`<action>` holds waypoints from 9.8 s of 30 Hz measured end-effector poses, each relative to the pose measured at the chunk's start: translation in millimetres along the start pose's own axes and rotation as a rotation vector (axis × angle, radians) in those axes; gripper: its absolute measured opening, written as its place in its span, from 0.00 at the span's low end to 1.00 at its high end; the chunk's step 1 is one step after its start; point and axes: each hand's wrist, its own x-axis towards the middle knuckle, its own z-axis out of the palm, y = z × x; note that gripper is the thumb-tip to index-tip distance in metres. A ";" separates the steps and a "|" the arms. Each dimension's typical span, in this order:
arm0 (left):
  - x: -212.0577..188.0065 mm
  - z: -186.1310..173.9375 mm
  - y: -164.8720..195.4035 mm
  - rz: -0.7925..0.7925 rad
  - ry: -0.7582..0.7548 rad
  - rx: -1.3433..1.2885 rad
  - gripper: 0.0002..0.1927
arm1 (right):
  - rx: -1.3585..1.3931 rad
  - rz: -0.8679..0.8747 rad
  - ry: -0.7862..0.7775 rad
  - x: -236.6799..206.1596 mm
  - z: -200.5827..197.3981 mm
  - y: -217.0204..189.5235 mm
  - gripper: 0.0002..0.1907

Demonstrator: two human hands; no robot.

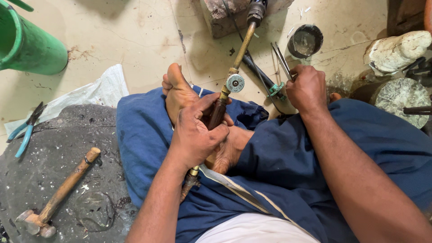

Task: The person sits on the floor and uses a blowtorch to heat a small white crucible placed on bricks. They then use a metal rod to stir the contents and heat a flat metal strip in the flame. Finally, they pour water from a green pitcher into the crucible and inspect the result.

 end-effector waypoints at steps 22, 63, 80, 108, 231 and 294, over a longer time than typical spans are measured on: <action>-14.2 -6.8 -2.3 0.020 0.121 -0.430 0.22 | 0.020 -0.042 0.004 2.7 6.4 10.3 0.13; -11.9 -7.3 -4.2 -0.194 0.047 -0.271 0.21 | 0.306 -0.386 0.533 -19.0 -40.8 -11.9 0.14; -5.0 -7.1 -5.4 -0.141 -0.062 -0.304 0.21 | 0.143 -0.636 0.602 18.1 -53.0 -37.0 0.09; -5.5 -8.6 -11.1 -0.202 -0.045 -0.504 0.21 | -0.028 -0.743 0.710 64.4 -31.3 -12.7 0.06; -4.4 -1.5 -3.2 -0.260 -0.019 -0.432 0.21 | 0.827 -0.323 0.284 28.5 -52.9 -49.1 0.07; -4.6 -1.0 -6.9 -0.214 -0.031 -0.450 0.22 | 0.922 -0.326 0.234 29.5 -53.7 -44.9 0.05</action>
